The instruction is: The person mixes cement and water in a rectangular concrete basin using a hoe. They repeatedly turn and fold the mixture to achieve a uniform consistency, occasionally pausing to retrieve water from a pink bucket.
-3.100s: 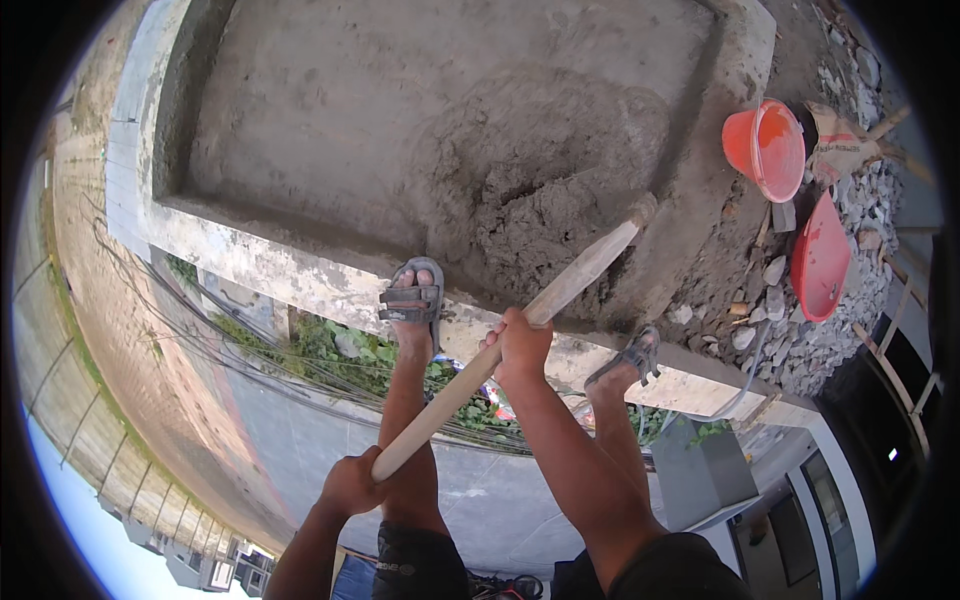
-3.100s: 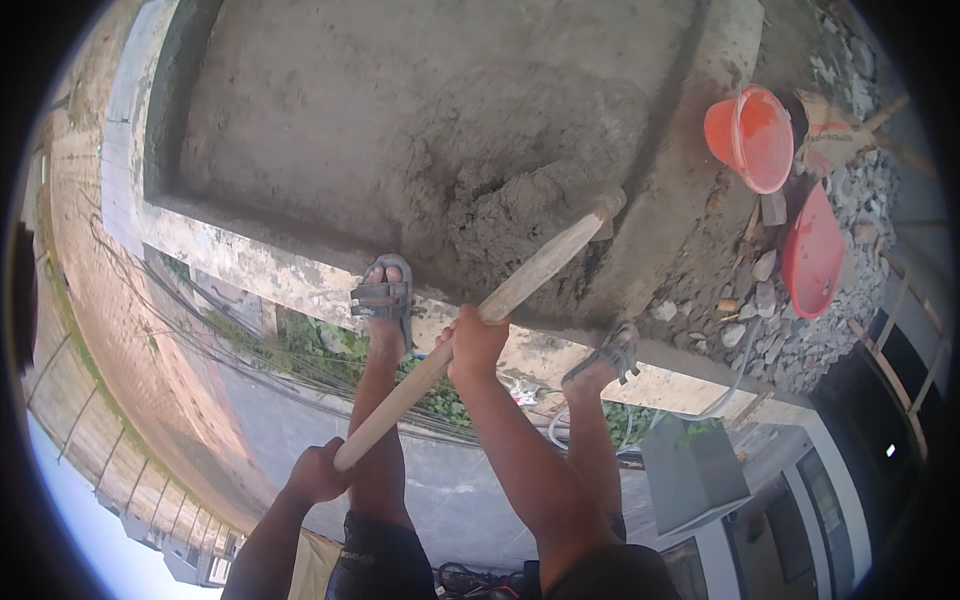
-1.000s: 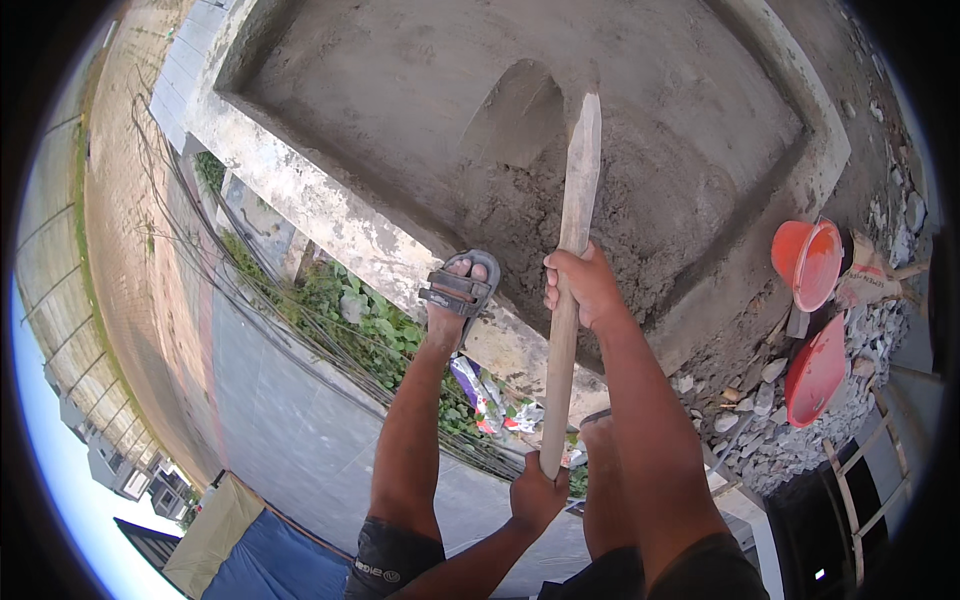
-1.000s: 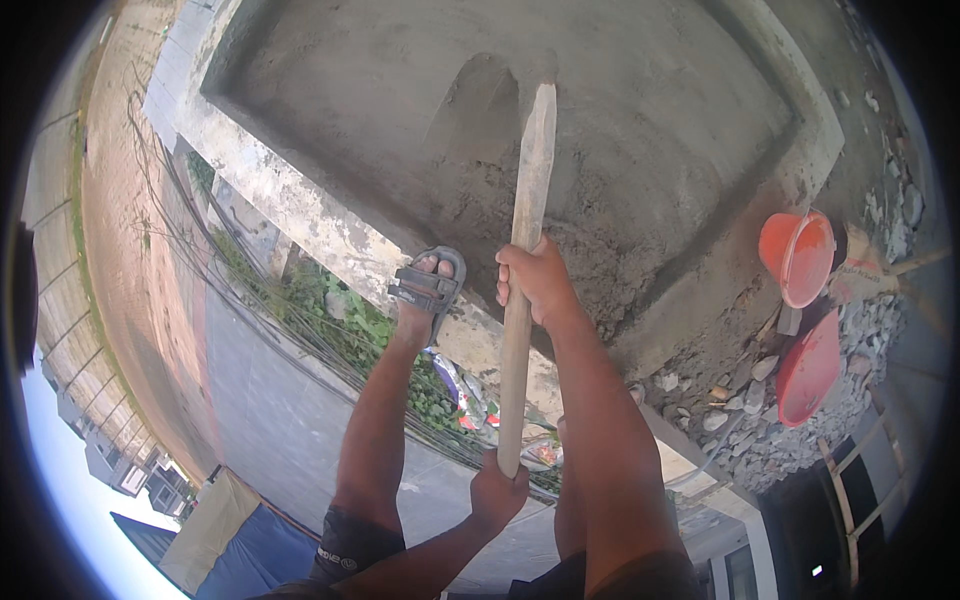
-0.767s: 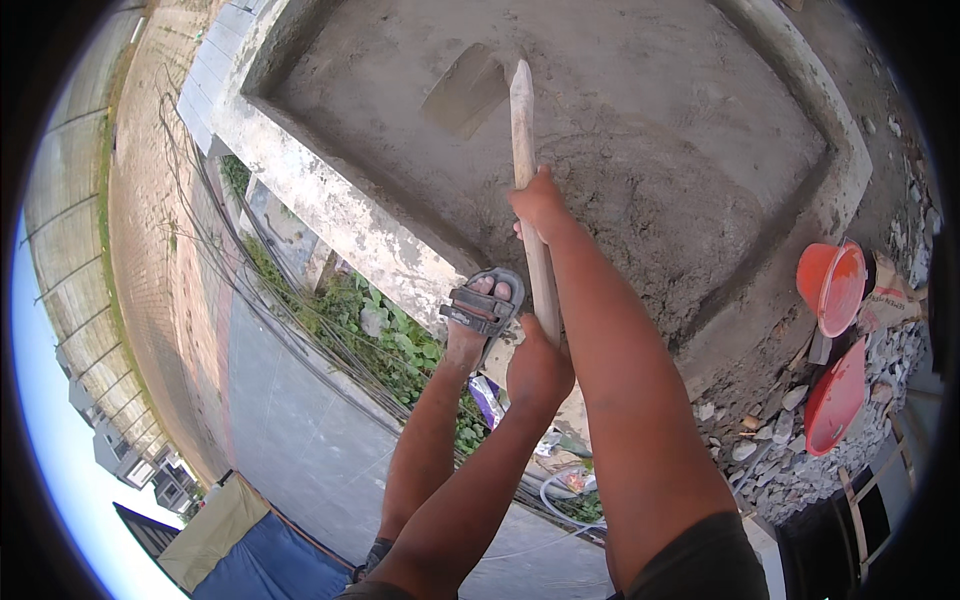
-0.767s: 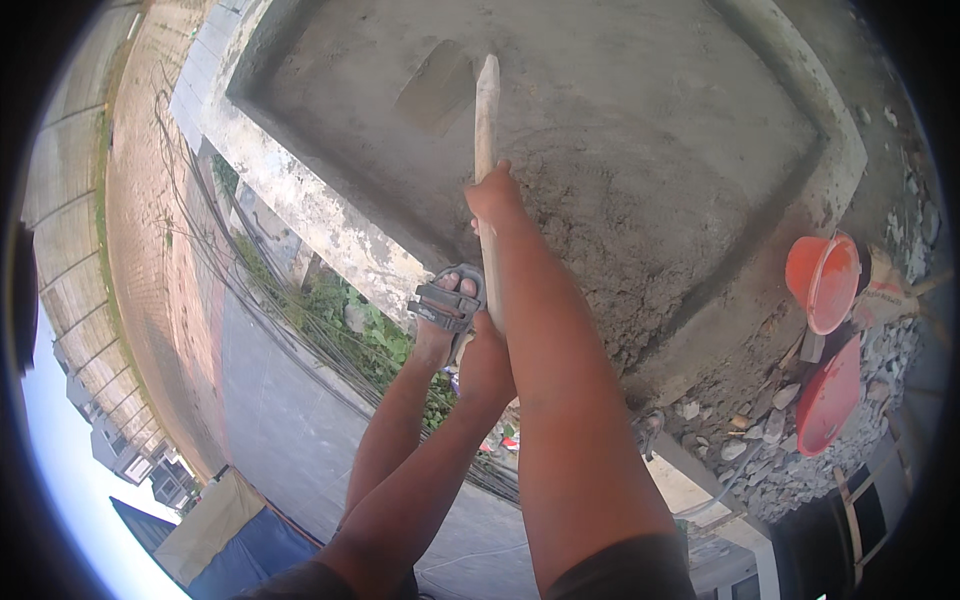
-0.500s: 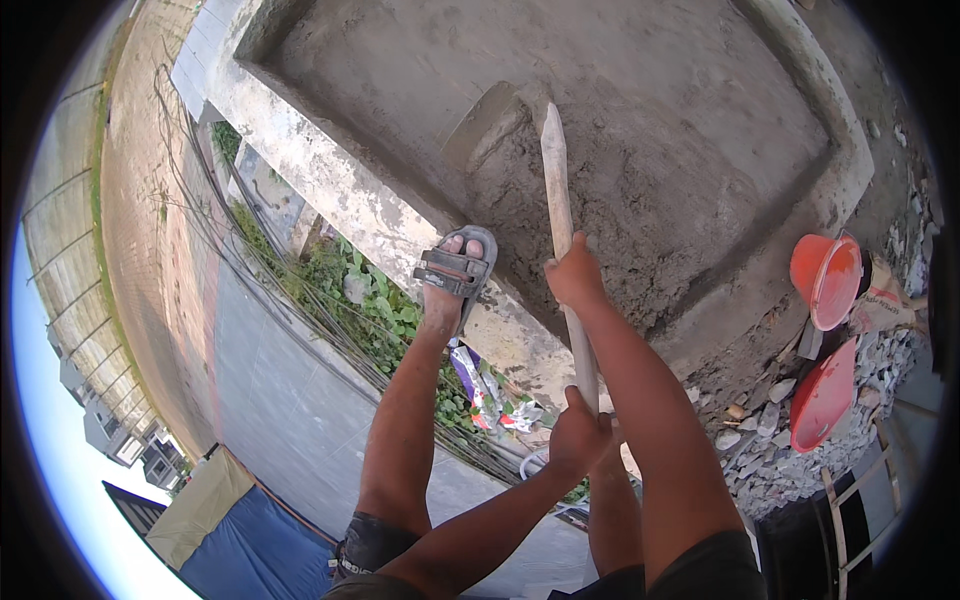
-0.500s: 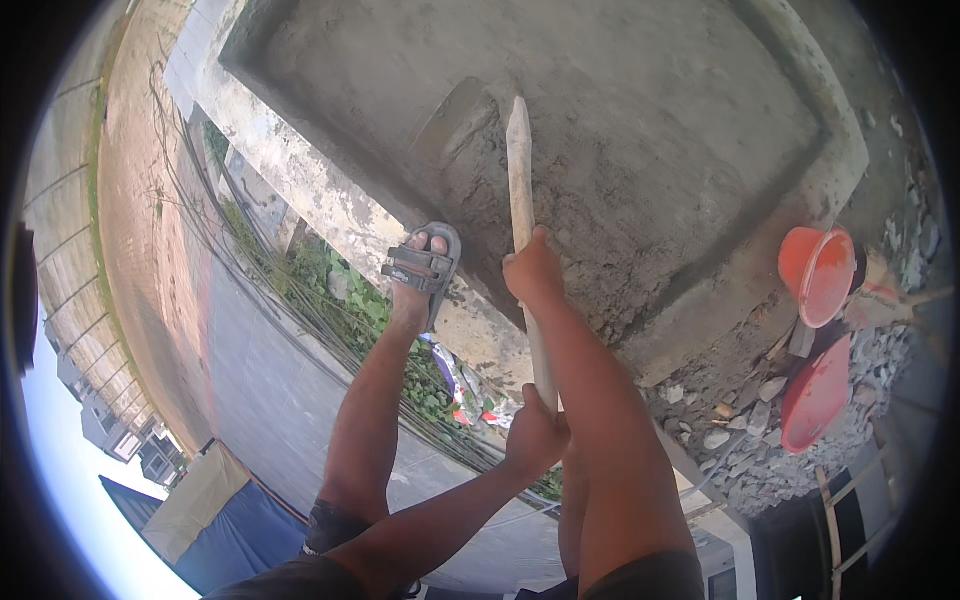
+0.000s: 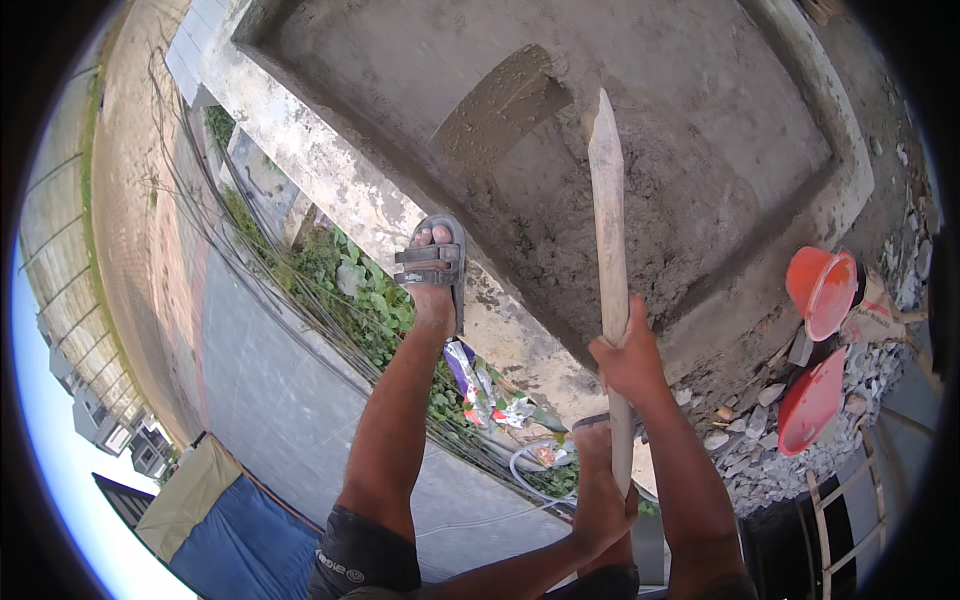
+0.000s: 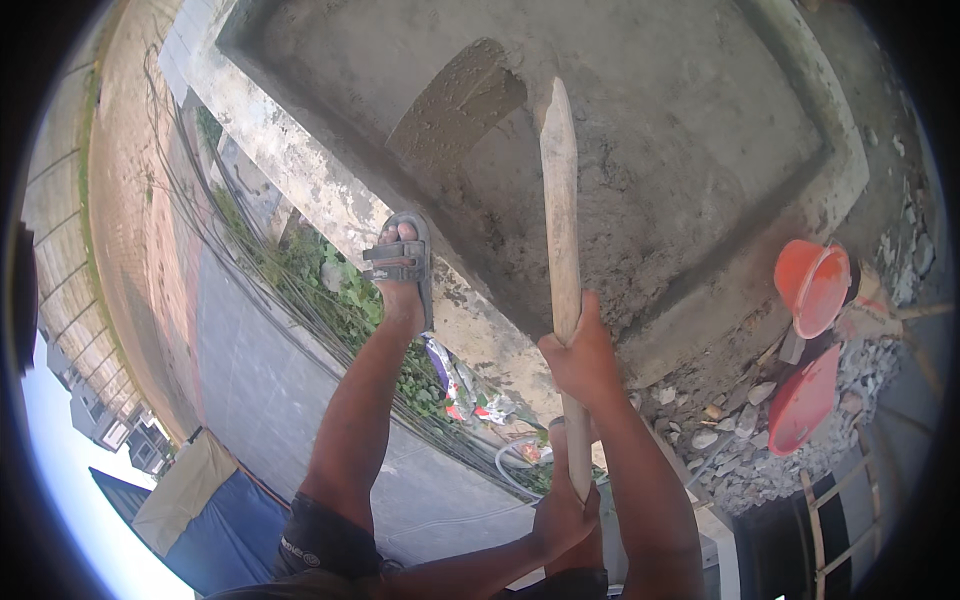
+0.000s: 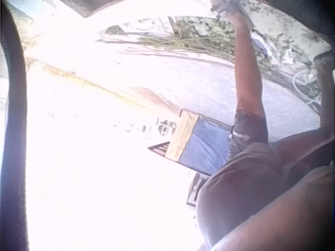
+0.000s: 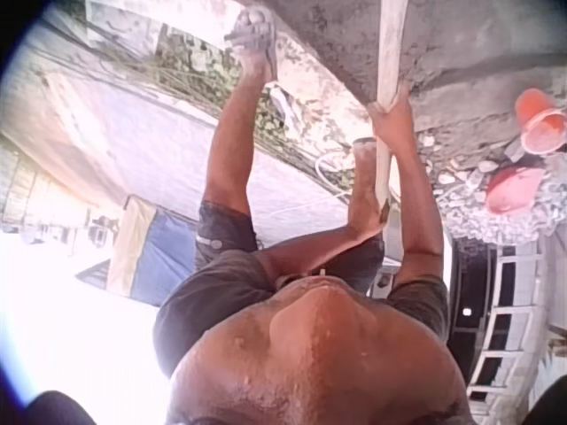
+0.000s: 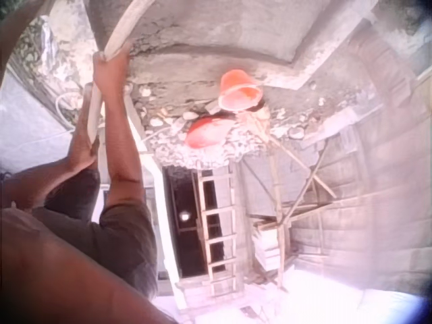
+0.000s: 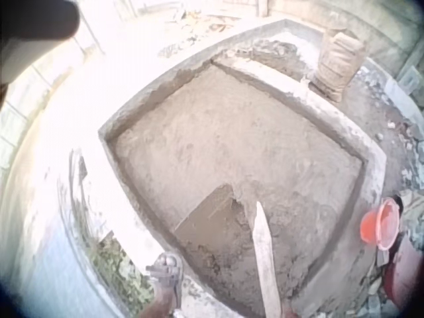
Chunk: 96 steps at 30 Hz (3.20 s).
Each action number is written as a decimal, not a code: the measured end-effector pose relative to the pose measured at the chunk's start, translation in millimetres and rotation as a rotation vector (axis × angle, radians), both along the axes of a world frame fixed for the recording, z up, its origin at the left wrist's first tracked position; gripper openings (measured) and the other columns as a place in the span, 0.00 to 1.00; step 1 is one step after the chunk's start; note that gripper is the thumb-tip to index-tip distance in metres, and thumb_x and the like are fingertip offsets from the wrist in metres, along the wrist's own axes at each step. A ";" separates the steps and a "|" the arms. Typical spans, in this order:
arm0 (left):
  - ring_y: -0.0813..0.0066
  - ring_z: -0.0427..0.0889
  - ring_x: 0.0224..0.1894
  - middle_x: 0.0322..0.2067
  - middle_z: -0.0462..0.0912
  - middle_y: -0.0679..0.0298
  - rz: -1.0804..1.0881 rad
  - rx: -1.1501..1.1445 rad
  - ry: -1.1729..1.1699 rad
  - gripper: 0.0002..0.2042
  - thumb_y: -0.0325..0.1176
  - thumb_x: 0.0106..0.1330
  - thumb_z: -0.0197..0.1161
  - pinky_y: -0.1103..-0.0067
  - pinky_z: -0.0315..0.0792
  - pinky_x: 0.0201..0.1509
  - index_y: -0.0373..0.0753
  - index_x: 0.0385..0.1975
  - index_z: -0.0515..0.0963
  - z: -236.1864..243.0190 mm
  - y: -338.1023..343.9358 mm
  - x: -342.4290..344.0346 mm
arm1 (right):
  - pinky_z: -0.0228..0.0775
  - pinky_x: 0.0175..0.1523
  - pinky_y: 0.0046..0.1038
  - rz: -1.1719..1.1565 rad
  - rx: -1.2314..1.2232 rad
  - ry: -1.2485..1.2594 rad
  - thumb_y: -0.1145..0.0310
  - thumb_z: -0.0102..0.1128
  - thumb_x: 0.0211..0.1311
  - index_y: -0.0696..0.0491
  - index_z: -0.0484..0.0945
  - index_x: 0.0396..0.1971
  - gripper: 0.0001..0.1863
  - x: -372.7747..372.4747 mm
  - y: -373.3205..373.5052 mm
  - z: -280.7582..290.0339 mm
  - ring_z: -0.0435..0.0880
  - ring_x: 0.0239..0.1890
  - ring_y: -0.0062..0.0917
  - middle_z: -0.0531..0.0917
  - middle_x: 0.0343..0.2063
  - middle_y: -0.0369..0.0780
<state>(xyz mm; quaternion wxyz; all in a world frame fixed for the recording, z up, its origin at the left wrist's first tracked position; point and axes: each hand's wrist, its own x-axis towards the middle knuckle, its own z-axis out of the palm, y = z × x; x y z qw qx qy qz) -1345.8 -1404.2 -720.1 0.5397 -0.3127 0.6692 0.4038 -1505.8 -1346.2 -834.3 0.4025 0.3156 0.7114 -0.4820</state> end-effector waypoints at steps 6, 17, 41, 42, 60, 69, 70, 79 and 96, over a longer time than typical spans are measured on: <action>0.38 0.83 0.35 0.32 0.81 0.38 0.063 -0.055 0.321 0.33 0.45 0.55 0.72 0.58 0.77 0.37 0.30 0.44 0.56 -121.5 -69.6 -121.2 | 0.80 0.29 0.33 0.050 -0.032 0.074 0.72 0.57 0.57 0.61 0.52 0.64 0.36 -151.6 -102.6 -120.5 0.85 0.22 0.36 0.82 0.33 0.54; 0.34 0.81 0.34 0.29 0.79 0.34 0.173 0.135 0.077 0.23 0.32 0.63 0.58 0.55 0.76 0.37 0.27 0.48 0.55 -46.2 55.1 69.4 | 0.74 0.54 0.43 0.339 0.192 -0.228 0.69 0.61 0.56 0.59 0.55 0.64 0.37 33.9 10.2 -57.6 0.80 0.51 0.49 0.79 0.46 0.59; 0.39 0.82 0.40 0.34 0.81 0.37 -0.298 0.046 0.266 0.26 0.35 0.58 0.63 0.56 0.75 0.45 0.32 0.52 0.60 -135.2 -8.1 -166.4 | 0.76 0.23 0.30 -0.349 0.090 0.017 0.72 0.55 0.61 0.62 0.54 0.63 0.33 -171.2 43.5 -136.2 0.79 0.22 0.27 0.78 0.36 0.50; 0.39 0.82 0.40 0.34 0.81 0.37 -0.311 0.070 0.246 0.27 0.36 0.57 0.63 0.56 0.75 0.45 0.32 0.52 0.60 -129.4 -8.4 -142.5 | 0.75 0.22 0.30 -0.316 0.109 -0.020 0.72 0.55 0.61 0.62 0.54 0.63 0.33 -143.8 45.2 -133.2 0.79 0.21 0.27 0.78 0.34 0.49; 0.39 0.80 0.46 0.48 0.75 0.35 -0.141 0.164 0.127 0.35 0.36 0.58 0.61 0.58 0.73 0.54 0.32 0.64 0.53 4.5 -4.1 39.0 | 0.69 0.18 0.27 -0.391 -0.046 -0.029 0.78 0.55 0.54 0.61 0.57 0.55 0.28 21.4 49.7 53.6 0.77 0.14 0.25 0.75 0.25 0.43; 0.41 0.84 0.38 0.34 0.81 0.36 -0.059 0.060 0.399 0.22 0.33 0.58 0.63 0.59 0.77 0.40 0.30 0.49 0.65 -130.6 -34.6 -138.6 | 0.81 0.31 0.36 -0.092 0.168 0.149 0.73 0.57 0.58 0.62 0.58 0.60 0.31 -151.3 -16.0 -130.1 0.86 0.33 0.41 0.81 0.39 0.56; 0.41 0.83 0.38 0.35 0.81 0.36 -0.077 0.034 0.314 0.23 0.33 0.58 0.63 0.59 0.77 0.41 0.29 0.49 0.65 -124.3 -36.5 -122.7 | 0.82 0.34 0.37 -0.029 0.224 0.137 0.73 0.58 0.58 0.62 0.58 0.59 0.30 -133.5 -22.3 -132.8 0.86 0.37 0.44 0.81 0.40 0.57; 0.40 0.83 0.36 0.30 0.81 0.37 -0.314 0.060 -0.214 0.27 0.41 0.60 0.61 0.58 0.78 0.39 0.24 0.48 0.63 -8.4 -19.7 36.9 | 0.76 0.44 0.43 -0.179 0.181 -0.121 0.70 0.61 0.54 0.63 0.59 0.55 0.30 111.8 16.2 -55.7 0.83 0.42 0.51 0.80 0.36 0.59; 0.44 0.85 0.35 0.30 0.83 0.43 -0.798 -0.100 0.404 0.25 0.38 0.59 0.60 0.57 0.78 0.43 0.33 0.53 0.64 -124.1 39.6 -171.3 | 0.71 0.22 0.29 -0.793 -0.098 0.260 0.75 0.57 0.59 0.61 0.58 0.53 0.25 -127.8 139.9 -107.0 0.74 0.19 0.24 0.72 0.27 0.42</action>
